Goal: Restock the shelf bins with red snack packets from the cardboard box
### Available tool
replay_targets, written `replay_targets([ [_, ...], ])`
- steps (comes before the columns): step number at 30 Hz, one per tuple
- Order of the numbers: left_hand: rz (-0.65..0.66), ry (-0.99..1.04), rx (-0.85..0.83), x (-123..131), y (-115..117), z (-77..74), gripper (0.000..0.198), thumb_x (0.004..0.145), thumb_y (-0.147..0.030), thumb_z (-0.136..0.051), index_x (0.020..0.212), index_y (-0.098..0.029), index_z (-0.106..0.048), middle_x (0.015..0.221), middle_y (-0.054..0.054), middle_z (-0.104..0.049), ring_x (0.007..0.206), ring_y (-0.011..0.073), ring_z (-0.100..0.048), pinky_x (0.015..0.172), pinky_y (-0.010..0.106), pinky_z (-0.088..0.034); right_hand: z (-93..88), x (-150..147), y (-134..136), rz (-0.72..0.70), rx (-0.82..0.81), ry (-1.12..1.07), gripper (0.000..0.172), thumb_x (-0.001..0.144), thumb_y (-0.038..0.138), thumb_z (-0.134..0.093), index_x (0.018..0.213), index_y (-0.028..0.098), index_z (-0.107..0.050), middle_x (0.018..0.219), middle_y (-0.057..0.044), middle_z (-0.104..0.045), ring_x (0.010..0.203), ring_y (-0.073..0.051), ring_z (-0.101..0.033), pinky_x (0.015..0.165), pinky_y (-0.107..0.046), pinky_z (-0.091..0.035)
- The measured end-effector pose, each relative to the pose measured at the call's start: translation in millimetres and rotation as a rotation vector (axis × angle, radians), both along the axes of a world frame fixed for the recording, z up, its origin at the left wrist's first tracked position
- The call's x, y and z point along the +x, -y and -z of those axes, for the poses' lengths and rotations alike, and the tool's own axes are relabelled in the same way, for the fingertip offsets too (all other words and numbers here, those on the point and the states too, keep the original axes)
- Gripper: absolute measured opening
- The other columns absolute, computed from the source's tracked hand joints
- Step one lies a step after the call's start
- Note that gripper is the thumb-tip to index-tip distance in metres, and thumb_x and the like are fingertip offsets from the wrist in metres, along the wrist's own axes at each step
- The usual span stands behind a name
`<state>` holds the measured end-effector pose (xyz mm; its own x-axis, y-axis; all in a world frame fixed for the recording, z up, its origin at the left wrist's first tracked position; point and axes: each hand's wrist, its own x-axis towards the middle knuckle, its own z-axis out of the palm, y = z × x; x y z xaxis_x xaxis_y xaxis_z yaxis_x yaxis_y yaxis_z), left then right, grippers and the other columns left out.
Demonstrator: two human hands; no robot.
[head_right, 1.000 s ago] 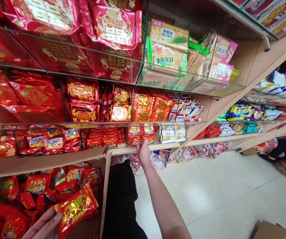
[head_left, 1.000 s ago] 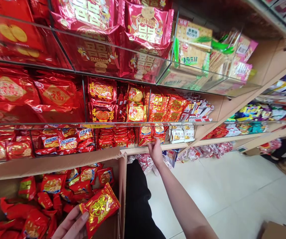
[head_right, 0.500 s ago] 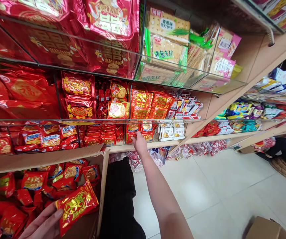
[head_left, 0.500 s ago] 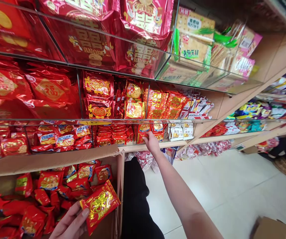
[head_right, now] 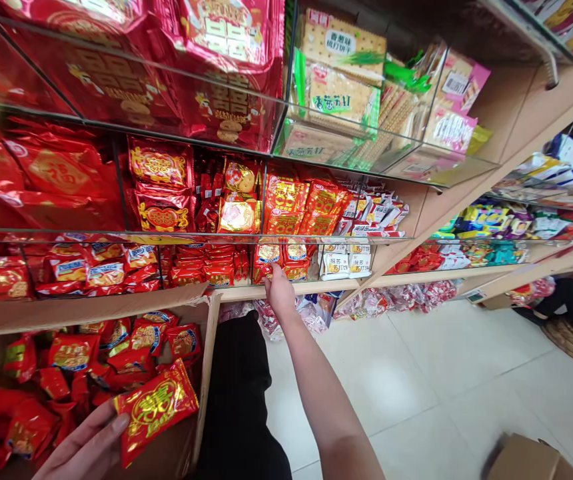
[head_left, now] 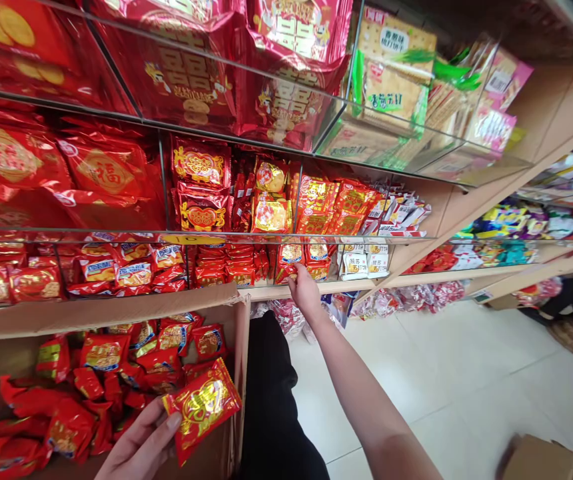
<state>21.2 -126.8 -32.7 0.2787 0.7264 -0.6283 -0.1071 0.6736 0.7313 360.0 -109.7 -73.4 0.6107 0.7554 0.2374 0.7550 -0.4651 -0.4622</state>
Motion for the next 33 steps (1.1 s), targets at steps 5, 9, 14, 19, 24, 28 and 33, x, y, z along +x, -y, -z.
replay_targets([
  [5, 0.258, -0.162, 0.280, 9.6, 0.2, -14.8, 0.042, 0.047, -0.044, -0.077, 0.083, -0.024, -0.068, 0.086, 0.000, -0.071, 0.090, 0.0243, -0.061, 0.075, 0.022, -0.050, -7.9, 2.5, -1.6, -0.017, -0.064, 0.041, 0.039, 0.088, 0.022, -0.042, 0.126, 0.016, -0.043, 0.108, -0.014, -0.060, 0.094, -0.024, -0.059, 0.078, -0.032, -0.043],
  [9, 0.847, -0.201, 0.667, 52.7, -0.5, -40.1, 0.026, 0.073, -0.039, -0.057, 0.091, -0.021, -0.064, 0.087, 0.003, -0.067, 0.087, 0.0214, -0.060, 0.078, 0.023, -0.045, -20.2, 7.4, -2.1, -0.024, -0.130, 0.068, 0.033, 0.087, 0.024, -0.045, 0.119, 0.019, -0.050, 0.100, -0.013, -0.062, 0.089, -0.025, -0.060, 0.075, -0.033, -0.043],
  [14, 1.156, -0.676, 1.014, 162.9, -5.9, -42.8, 0.029, 0.077, -0.024, -0.044, 0.102, -0.019, -0.056, 0.094, 0.009, -0.066, 0.090, 0.0243, -0.061, 0.078, 0.032, -0.043, -32.5, 17.8, -2.6, -0.069, -0.170, 0.063, 0.032, 0.083, 0.023, -0.051, 0.115, 0.018, -0.052, 0.101, -0.011, -0.062, 0.092, -0.024, -0.060, 0.078, -0.033, -0.043],
  [19, 1.154, -0.933, 1.029, 251.2, -40.0, -7.2, 0.034, 0.072, -0.027, -0.050, 0.105, -0.017, -0.051, 0.103, 0.014, -0.064, 0.096, 0.0284, -0.060, 0.078, 0.035, -0.044, -35.2, 30.0, 0.1, -0.133, -0.134, 0.001, 0.032, 0.081, 0.022, -0.051, 0.112, 0.019, -0.053, 0.101, -0.008, -0.064, 0.094, -0.022, -0.060, 0.081, -0.031, -0.044],
  [24, 1.120, -1.077, 1.078, 282.4, -68.8, 11.5, 0.043, 0.072, -0.029, -0.052, 0.113, -0.016, -0.045, 0.110, 0.014, -0.061, 0.101, 0.0291, -0.057, 0.080, 0.035, -0.044, -36.8, 36.3, 0.1, -0.035, 0.015, -0.041, 0.026, 0.090, 0.027, -0.037, 0.108, 0.016, -0.053, 0.103, -0.009, -0.061, 0.093, -0.022, -0.059, 0.080, -0.034, -0.046],
  [28, 1.106, -1.122, 1.111, 286.8, -71.7, 16.2, 0.050, 0.073, -0.035, -0.052, 0.117, -0.015, -0.041, 0.110, 0.015, -0.060, 0.099, 0.0284, -0.058, 0.079, 0.036, -0.045, -39.8, 39.2, -7.6, 0.125, 0.154, -0.032, 0.027, 0.092, 0.016, -0.030, 0.110, 0.010, -0.049, 0.106, -0.014, -0.056, 0.086, -0.022, -0.060, 0.073, -0.036, -0.048],
  [33, 1.123, -1.129, 1.125, 286.8, -70.5, 21.9, 0.057, 0.073, -0.034, -0.055, 0.123, -0.017, -0.035, 0.115, 0.012, -0.059, 0.099, 0.0248, -0.058, 0.078, 0.032, -0.046, -38.5, 38.1, -20.6, 0.125, 0.122, -0.056, 0.026, 0.089, 0.009, -0.031, 0.101, 0.007, -0.055, 0.101, -0.017, -0.055, 0.086, -0.024, -0.059, 0.068, -0.037, -0.051],
])
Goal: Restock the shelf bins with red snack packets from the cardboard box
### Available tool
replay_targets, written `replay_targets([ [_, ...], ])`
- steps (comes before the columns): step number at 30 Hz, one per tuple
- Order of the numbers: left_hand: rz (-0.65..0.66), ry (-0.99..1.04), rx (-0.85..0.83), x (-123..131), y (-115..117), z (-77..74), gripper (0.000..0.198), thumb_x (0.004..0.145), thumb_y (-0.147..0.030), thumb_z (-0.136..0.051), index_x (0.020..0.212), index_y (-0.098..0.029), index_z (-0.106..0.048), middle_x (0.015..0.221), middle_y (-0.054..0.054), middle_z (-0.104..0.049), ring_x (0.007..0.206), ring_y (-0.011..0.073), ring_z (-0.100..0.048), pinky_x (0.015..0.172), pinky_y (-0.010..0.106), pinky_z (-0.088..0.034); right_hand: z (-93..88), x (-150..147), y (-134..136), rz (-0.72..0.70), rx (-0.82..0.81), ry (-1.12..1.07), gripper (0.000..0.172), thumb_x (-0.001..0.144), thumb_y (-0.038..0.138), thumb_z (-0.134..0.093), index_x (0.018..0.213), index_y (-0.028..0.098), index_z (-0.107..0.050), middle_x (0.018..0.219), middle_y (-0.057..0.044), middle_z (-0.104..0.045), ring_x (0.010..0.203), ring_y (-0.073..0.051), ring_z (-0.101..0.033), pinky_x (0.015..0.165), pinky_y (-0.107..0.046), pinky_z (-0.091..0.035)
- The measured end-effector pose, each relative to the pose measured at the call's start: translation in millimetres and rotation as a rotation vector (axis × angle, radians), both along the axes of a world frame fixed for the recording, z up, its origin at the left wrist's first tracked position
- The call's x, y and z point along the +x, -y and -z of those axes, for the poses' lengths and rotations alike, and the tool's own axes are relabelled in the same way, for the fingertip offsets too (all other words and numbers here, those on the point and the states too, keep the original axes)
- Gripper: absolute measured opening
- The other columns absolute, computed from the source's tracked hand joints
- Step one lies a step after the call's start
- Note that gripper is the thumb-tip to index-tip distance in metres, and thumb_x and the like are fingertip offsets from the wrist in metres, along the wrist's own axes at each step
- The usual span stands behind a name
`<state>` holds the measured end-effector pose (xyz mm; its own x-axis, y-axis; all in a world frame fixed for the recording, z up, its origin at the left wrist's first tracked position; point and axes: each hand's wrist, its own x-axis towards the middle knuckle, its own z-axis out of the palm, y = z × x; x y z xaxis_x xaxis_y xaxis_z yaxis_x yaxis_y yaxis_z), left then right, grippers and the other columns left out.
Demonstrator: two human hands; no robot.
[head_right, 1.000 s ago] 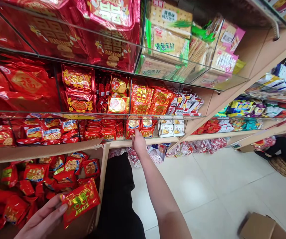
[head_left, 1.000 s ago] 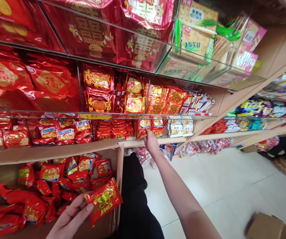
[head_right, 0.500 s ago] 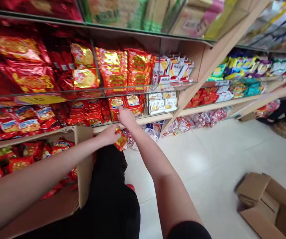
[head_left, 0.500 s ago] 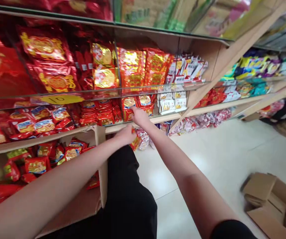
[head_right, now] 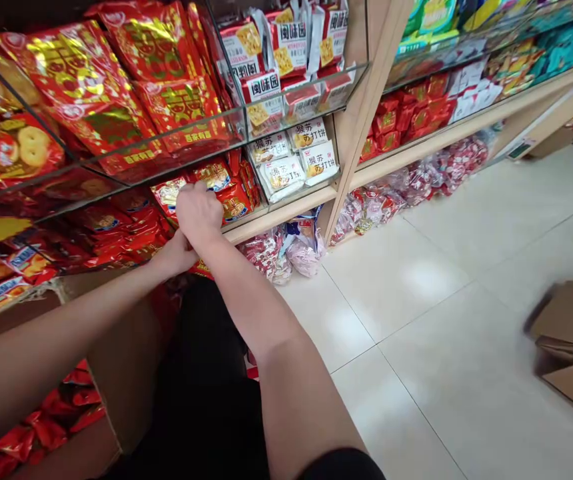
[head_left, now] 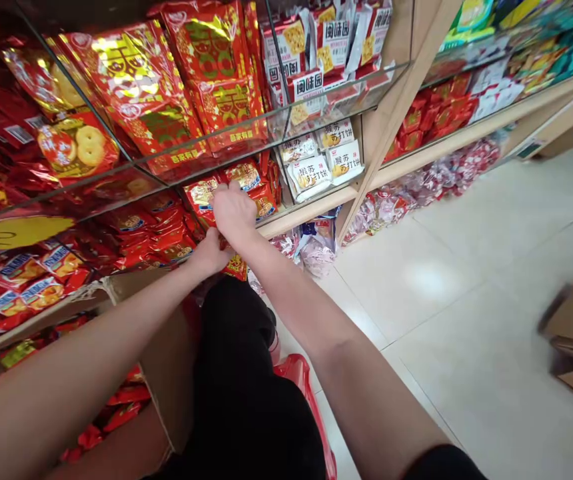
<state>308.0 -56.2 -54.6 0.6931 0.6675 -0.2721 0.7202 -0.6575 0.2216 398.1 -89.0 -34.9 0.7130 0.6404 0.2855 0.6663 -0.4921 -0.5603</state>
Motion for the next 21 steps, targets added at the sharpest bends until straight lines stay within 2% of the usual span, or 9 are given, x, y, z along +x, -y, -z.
replay_targets([
  [6, -0.019, -0.070, -0.018, -2.8, 1.6, -1.3, 0.057, 0.072, -0.034, -0.055, 0.122, -0.017, -0.033, 0.113, 0.013, -0.060, 0.099, 0.0265, -0.059, 0.074, 0.032, -0.047, 4.3, -6.1, -1.1, 0.015, 0.059, -0.024, 0.021, 0.089, 0.015, -0.036, 0.101, 0.014, -0.054, 0.105, -0.012, -0.051, 0.082, -0.020, -0.058, 0.067, -0.034, -0.050],
  [12, -0.033, -0.096, -0.014, -5.0, 5.3, -3.3, 0.055, 0.074, -0.041, -0.050, 0.120, -0.017, -0.031, 0.100, 0.013, -0.063, 0.086, 0.0272, -0.062, 0.066, 0.033, -0.047, 12.8, 0.1, 3.1, -0.061, 0.155, 0.049, 0.018, 0.088, 0.019, -0.037, 0.101, 0.020, -0.049, 0.091, -0.005, -0.056, 0.088, -0.021, -0.055, 0.070, -0.033, -0.047],
  [17, -0.024, -0.067, -0.028, -7.0, 5.7, -2.6, 0.050, 0.075, -0.034, -0.047, 0.120, -0.021, -0.031, 0.096, 0.009, -0.063, 0.082, 0.0236, -0.063, 0.065, 0.030, -0.046, 10.1, 8.3, -6.8, -0.010, 0.265, -0.187, 0.018, 0.089, 0.025, -0.037, 0.101, 0.022, -0.050, 0.089, -0.003, -0.060, 0.083, -0.020, -0.057, 0.072, -0.033, -0.046],
  [21, -0.041, -0.059, -0.018, -8.8, 5.0, -1.9, 0.052, 0.076, -0.039, -0.045, 0.121, -0.020, -0.028, 0.088, 0.008, -0.064, 0.075, 0.0237, -0.063, 0.059, 0.030, -0.045, 0.3, 4.2, -19.6, 0.097, 0.310, -0.332, 0.020, 0.091, 0.026, -0.036, 0.099, 0.021, -0.053, 0.090, -0.003, -0.061, 0.084, -0.019, -0.058, 0.072, -0.032, -0.045],
])
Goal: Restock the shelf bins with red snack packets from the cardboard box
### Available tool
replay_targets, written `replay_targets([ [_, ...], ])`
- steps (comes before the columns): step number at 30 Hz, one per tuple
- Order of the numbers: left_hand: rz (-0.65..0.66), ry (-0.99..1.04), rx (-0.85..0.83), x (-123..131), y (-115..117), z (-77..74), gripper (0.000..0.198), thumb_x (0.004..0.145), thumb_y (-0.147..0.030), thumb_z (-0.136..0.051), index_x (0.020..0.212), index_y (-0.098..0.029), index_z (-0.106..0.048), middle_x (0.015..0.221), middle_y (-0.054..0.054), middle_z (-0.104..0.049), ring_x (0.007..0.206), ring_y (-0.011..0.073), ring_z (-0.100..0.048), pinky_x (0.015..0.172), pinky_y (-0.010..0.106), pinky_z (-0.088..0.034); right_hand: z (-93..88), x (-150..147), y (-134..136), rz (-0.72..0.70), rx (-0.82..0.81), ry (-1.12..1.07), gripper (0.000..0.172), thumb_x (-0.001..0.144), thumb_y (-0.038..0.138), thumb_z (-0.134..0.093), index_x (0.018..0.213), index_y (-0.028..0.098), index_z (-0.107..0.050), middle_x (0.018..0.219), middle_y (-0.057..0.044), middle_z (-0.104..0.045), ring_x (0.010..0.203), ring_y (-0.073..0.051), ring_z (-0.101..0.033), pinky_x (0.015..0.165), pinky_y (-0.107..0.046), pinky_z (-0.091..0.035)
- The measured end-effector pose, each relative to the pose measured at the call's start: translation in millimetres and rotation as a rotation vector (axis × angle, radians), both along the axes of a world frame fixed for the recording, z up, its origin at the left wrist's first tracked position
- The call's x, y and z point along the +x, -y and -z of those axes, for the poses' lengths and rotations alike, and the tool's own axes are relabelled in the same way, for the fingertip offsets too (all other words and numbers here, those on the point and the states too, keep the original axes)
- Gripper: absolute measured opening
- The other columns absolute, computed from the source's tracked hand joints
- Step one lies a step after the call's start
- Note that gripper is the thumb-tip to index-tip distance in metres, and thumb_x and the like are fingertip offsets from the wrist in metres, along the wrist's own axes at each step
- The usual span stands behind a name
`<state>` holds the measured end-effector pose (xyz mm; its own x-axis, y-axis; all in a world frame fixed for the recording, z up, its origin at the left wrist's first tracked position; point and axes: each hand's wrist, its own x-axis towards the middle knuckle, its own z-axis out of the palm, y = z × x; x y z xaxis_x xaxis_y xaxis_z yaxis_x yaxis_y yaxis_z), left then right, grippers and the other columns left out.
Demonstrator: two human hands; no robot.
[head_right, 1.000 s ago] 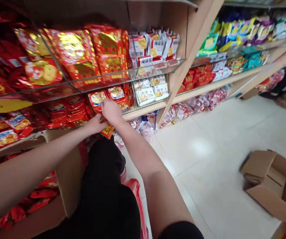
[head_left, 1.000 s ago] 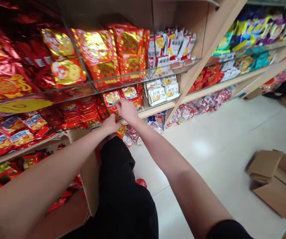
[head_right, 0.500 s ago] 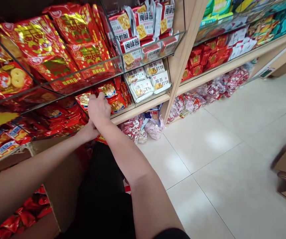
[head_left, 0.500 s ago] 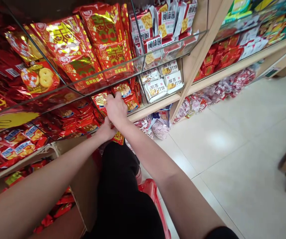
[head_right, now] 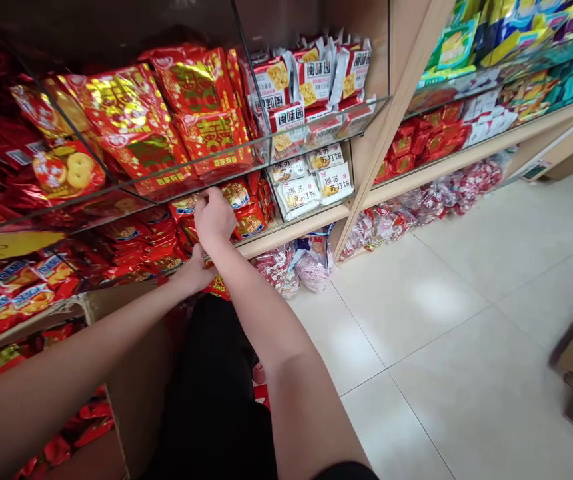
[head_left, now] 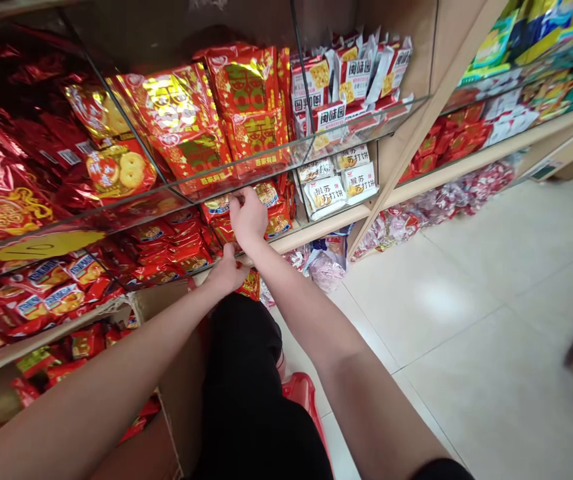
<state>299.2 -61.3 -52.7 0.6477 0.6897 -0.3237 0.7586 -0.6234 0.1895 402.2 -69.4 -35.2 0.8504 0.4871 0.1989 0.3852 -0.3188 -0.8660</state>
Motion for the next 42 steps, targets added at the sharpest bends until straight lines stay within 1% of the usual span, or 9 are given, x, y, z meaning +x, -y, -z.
replay_targets([
  [4, 0.024, -0.002, 0.035, -3.5, 1.5, 0.7, 0.055, 0.077, -0.038, -0.043, 0.125, -0.018, -0.026, 0.090, 0.012, -0.065, 0.079, 0.0275, -0.063, 0.061, 0.033, -0.045, -3.3, -6.4, 1.6, -0.010, -0.097, 0.190, 0.023, 0.089, 0.020, -0.036, 0.100, 0.020, -0.057, 0.095, -0.006, -0.059, 0.090, -0.023, -0.053, 0.074, -0.033, -0.044],
  [9, 0.053, -0.015, 0.053, -9.8, 6.9, 0.5, 0.064, 0.077, -0.029, -0.042, 0.134, -0.019, -0.015, 0.093, 0.013, -0.065, 0.085, 0.0285, -0.062, 0.066, 0.036, -0.045, -0.6, -3.5, 16.2, -0.181, -0.179, 0.539, 0.032, 0.083, 0.013, -0.042, 0.111, 0.019, -0.056, 0.108, -0.009, -0.054, 0.098, -0.025, -0.041, 0.082, -0.035, -0.038],
  [18, 0.065, -0.033, 0.010, -16.7, 11.4, 1.1, 0.075, 0.076, -0.024, -0.041, 0.140, -0.024, -0.002, 0.104, 0.013, -0.063, 0.091, 0.0275, -0.061, 0.067, 0.035, -0.044, -4.2, -1.2, -9.6, -0.112, -0.338, 0.634, 0.028, 0.085, 0.011, -0.038, 0.091, 0.016, -0.065, 0.088, -0.015, -0.062, 0.090, -0.029, -0.050, 0.076, -0.041, -0.032],
  [25, 0.059, -0.051, -0.029, -15.7, 10.0, -0.9, 0.074, 0.075, -0.025, -0.041, 0.140, -0.023, -0.007, 0.107, 0.014, -0.062, 0.094, 0.0308, -0.060, 0.068, 0.038, -0.044, -9.0, 3.8, -29.7, -0.156, -0.379, 0.611, 0.029, 0.078, 0.006, -0.039, 0.073, 0.013, -0.067, 0.068, -0.013, -0.064, 0.067, -0.024, -0.056, 0.074, -0.042, -0.032],
  [29, 0.044, -0.054, -0.051, -15.2, 9.9, -1.0, 0.072, 0.074, -0.025, -0.042, 0.140, -0.025, -0.011, 0.108, 0.014, -0.062, 0.095, 0.0310, -0.059, 0.070, 0.039, -0.044, -7.5, -1.7, -15.8, -0.174, -0.390, 0.646, 0.028, 0.083, 0.011, -0.039, 0.079, 0.013, -0.067, 0.077, -0.014, -0.065, 0.078, -0.027, -0.055, 0.076, -0.042, -0.031],
  [33, 0.022, -0.041, -0.073, -15.1, 11.2, -1.2, 0.062, 0.074, -0.025, -0.043, 0.134, -0.023, -0.028, 0.106, 0.014, -0.062, 0.096, 0.0305, -0.059, 0.071, 0.038, -0.044, 1.5, -15.6, 8.5, -0.217, -0.373, 0.753, 0.032, 0.091, 0.021, -0.034, 0.113, 0.011, -0.055, 0.110, -0.016, -0.058, 0.092, -0.027, -0.050, 0.078, -0.041, -0.032],
  [36, 0.011, -0.038, -0.087, -15.3, 12.3, -2.8, 0.051, 0.073, -0.025, -0.044, 0.124, -0.021, -0.040, 0.104, 0.014, -0.062, 0.095, 0.0305, -0.059, 0.071, 0.038, -0.044, 8.2, -23.0, 16.8, -0.278, -0.326, 0.823, 0.037, 0.092, 0.028, -0.034, 0.123, 0.011, -0.047, 0.128, -0.014, -0.048, 0.108, -0.028, -0.041, 0.084, -0.041, -0.031],
  [39, 0.008, -0.037, -0.097, -15.6, 12.8, -5.2, 0.049, 0.073, -0.025, -0.044, 0.122, -0.021, -0.042, 0.104, 0.015, -0.062, 0.095, 0.0303, -0.059, 0.071, 0.038, -0.044, 8.6, -23.5, 10.2, -0.302, -0.292, 0.829, 0.039, 0.092, 0.032, -0.034, 0.121, 0.010, -0.048, 0.127, -0.014, -0.049, 0.114, -0.027, -0.037, 0.089, -0.041, -0.028],
  [42, 0.003, -0.035, -0.106, -16.2, 12.6, -7.3, 0.058, 0.074, -0.026, -0.045, 0.130, -0.024, -0.033, 0.105, 0.013, -0.063, 0.095, 0.0297, -0.060, 0.072, 0.038, -0.044, 3.0, -18.4, -6.0, -0.314, -0.338, 0.791, 0.037, 0.093, 0.035, -0.033, 0.109, 0.012, -0.057, 0.108, -0.014, -0.061, 0.104, -0.027, -0.047, 0.089, -0.042, -0.028],
])
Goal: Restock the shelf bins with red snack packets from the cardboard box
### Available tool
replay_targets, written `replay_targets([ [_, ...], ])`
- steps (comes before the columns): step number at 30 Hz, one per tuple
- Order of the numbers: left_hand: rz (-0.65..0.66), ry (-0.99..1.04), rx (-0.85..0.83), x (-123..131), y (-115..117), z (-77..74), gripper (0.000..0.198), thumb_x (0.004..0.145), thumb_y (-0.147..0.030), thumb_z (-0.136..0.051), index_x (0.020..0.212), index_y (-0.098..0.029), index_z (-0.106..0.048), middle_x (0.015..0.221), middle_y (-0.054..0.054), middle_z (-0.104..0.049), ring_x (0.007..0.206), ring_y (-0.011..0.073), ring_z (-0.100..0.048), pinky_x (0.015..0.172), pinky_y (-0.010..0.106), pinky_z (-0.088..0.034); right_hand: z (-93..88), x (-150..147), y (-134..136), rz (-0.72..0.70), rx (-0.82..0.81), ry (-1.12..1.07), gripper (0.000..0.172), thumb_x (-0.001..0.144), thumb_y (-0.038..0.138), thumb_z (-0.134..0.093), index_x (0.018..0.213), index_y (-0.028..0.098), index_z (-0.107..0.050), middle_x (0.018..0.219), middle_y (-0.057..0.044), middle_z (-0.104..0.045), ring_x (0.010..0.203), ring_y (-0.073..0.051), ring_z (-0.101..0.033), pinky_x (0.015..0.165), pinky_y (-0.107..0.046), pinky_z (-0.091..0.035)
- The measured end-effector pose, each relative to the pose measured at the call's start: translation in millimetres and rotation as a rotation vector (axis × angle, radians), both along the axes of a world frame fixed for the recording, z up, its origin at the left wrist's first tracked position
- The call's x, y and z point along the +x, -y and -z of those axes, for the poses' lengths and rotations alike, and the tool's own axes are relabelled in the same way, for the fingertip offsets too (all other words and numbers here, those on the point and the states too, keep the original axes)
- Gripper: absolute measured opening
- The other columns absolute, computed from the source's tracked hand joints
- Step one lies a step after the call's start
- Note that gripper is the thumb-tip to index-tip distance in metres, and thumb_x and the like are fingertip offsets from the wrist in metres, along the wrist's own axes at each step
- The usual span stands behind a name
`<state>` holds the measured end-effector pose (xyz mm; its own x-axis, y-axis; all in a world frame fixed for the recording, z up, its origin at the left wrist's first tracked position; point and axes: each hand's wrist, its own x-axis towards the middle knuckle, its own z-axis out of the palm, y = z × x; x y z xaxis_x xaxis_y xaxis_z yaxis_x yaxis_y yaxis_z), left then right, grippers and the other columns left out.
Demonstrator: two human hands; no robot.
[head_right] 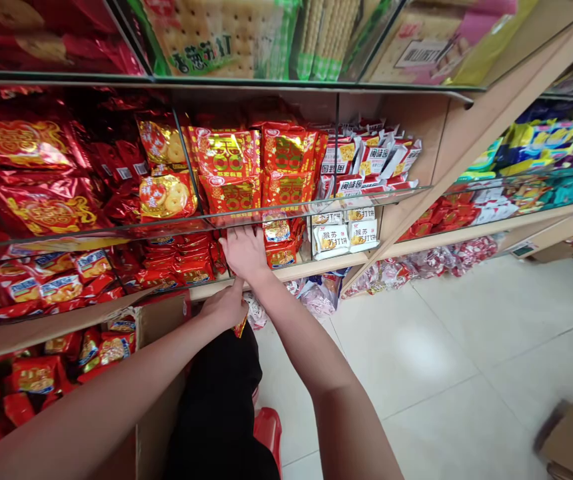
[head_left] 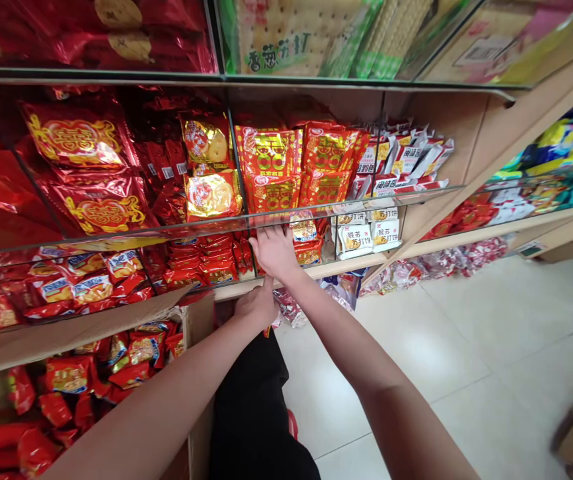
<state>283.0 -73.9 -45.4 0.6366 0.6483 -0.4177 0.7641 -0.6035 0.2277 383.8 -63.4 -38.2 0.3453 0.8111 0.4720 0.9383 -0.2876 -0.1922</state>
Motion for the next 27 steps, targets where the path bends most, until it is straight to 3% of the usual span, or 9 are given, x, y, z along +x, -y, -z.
replay_targets([
  [4, -0.005, 0.015, -0.018, -0.8, -0.8, -1.9, 0.069, 0.074, -0.026, -0.045, 0.138, -0.027, -0.020, 0.108, 0.013, -0.062, 0.097, 0.0299, -0.059, 0.073, 0.038, -0.043, -8.8, 8.2, -14.6, 0.017, -0.097, -0.029, 0.039, 0.092, 0.039, -0.033, 0.090, 0.015, -0.063, 0.088, -0.012, -0.067, 0.086, -0.026, -0.056, 0.087, -0.046, -0.029],
  [7, -0.020, 0.041, -0.037, -1.3, -0.9, -4.6, 0.069, 0.074, -0.024, -0.044, 0.139, -0.028, -0.018, 0.108, 0.013, -0.062, 0.097, 0.0297, -0.059, 0.072, 0.038, -0.043, -13.0, 11.3, -4.2, -0.027, -0.063, -0.009, 0.037, 0.091, 0.040, -0.037, 0.097, 0.014, -0.062, 0.097, -0.013, -0.066, 0.096, -0.027, -0.054, 0.090, -0.047, -0.028],
  [10, -0.050, 0.059, -0.083, -2.0, -1.2, -9.6, 0.074, 0.072, -0.019, -0.047, 0.138, -0.029, -0.017, 0.107, 0.012, -0.063, 0.094, 0.0281, -0.060, 0.071, 0.036, -0.044, -9.5, 7.2, 27.6, -0.081, 0.052, -0.051, 0.031, 0.091, 0.031, -0.038, 0.108, 0.014, -0.059, 0.114, -0.011, -0.060, 0.112, -0.024, -0.045, 0.099, -0.043, -0.024],
  [13, -0.081, 0.093, -0.155, -3.2, -2.1, -14.4, 0.078, 0.071, -0.016, -0.049, 0.139, -0.031, -0.013, 0.115, 0.011, -0.060, 0.093, 0.0255, -0.060, 0.070, 0.033, -0.044, 11.0, -7.0, 68.5, -0.032, 0.241, -0.317, 0.028, 0.089, 0.025, -0.038, 0.104, 0.017, -0.061, 0.116, -0.008, -0.059, 0.116, -0.020, -0.043, 0.101, -0.036, -0.027],
  [16, -0.108, 0.160, -0.227, -4.0, -2.3, -15.5, 0.076, 0.073, -0.015, -0.047, 0.139, -0.031, -0.014, 0.124, 0.010, -0.055, 0.094, 0.0223, -0.061, 0.070, 0.031, -0.045, 45.7, -27.9, 98.7, 0.187, 0.482, -0.879, 0.032, 0.081, 0.028, -0.050, 0.111, 0.017, -0.055, 0.121, -0.011, -0.054, 0.116, -0.021, -0.044, 0.099, -0.038, -0.032],
  [18, -0.133, 0.213, -0.254, -4.0, -1.7, -14.0, 0.073, 0.074, -0.015, -0.048, 0.139, -0.029, -0.017, 0.127, 0.010, -0.053, 0.100, 0.0211, -0.058, 0.076, 0.030, -0.045, 67.5, -40.9, 107.6, 0.253, 0.546, -1.208, 0.044, 0.074, 0.032, -0.057, 0.114, 0.016, -0.050, 0.116, -0.014, -0.056, 0.105, -0.023, -0.054, 0.088, -0.041, -0.043],
  [20, -0.157, 0.261, -0.267, -3.6, -1.0, -11.8, 0.073, 0.072, -0.012, -0.050, 0.138, -0.026, -0.020, 0.128, 0.011, -0.051, 0.106, 0.0210, -0.055, 0.082, 0.030, -0.043, 81.2, -49.6, 109.5, 0.214, 0.533, -1.371, 0.043, 0.070, 0.035, -0.059, 0.108, 0.015, -0.052, 0.097, -0.012, -0.065, 0.085, -0.022, -0.063, 0.071, -0.038, -0.051],
  [23, -0.193, 0.327, -0.278, -2.7, -0.9, -8.4, 0.069, 0.072, -0.013, -0.052, 0.135, -0.022, -0.025, 0.125, 0.013, -0.054, 0.106, 0.0223, -0.055, 0.086, 0.032, -0.041, 83.0, -49.0, 108.4, 0.128, 0.550, -1.451, 0.035, 0.064, 0.033, -0.063, 0.093, 0.016, -0.055, 0.082, -0.006, -0.068, 0.073, -0.020, -0.065, 0.064, -0.034, -0.053],
  [27, -0.263, 0.448, -0.279, -1.1, -5.6, -2.6, 0.048, 0.080, -0.021, -0.045, 0.127, -0.020, -0.036, 0.121, 0.012, -0.056, 0.104, 0.0202, -0.056, 0.086, 0.031, -0.042, 64.4, -23.3, 110.8, 0.121, 0.680, -1.432, 0.036, 0.064, 0.031, -0.063, 0.096, 0.018, -0.052, 0.091, -0.007, -0.067, 0.082, -0.018, -0.064, 0.074, -0.034, -0.051],
])
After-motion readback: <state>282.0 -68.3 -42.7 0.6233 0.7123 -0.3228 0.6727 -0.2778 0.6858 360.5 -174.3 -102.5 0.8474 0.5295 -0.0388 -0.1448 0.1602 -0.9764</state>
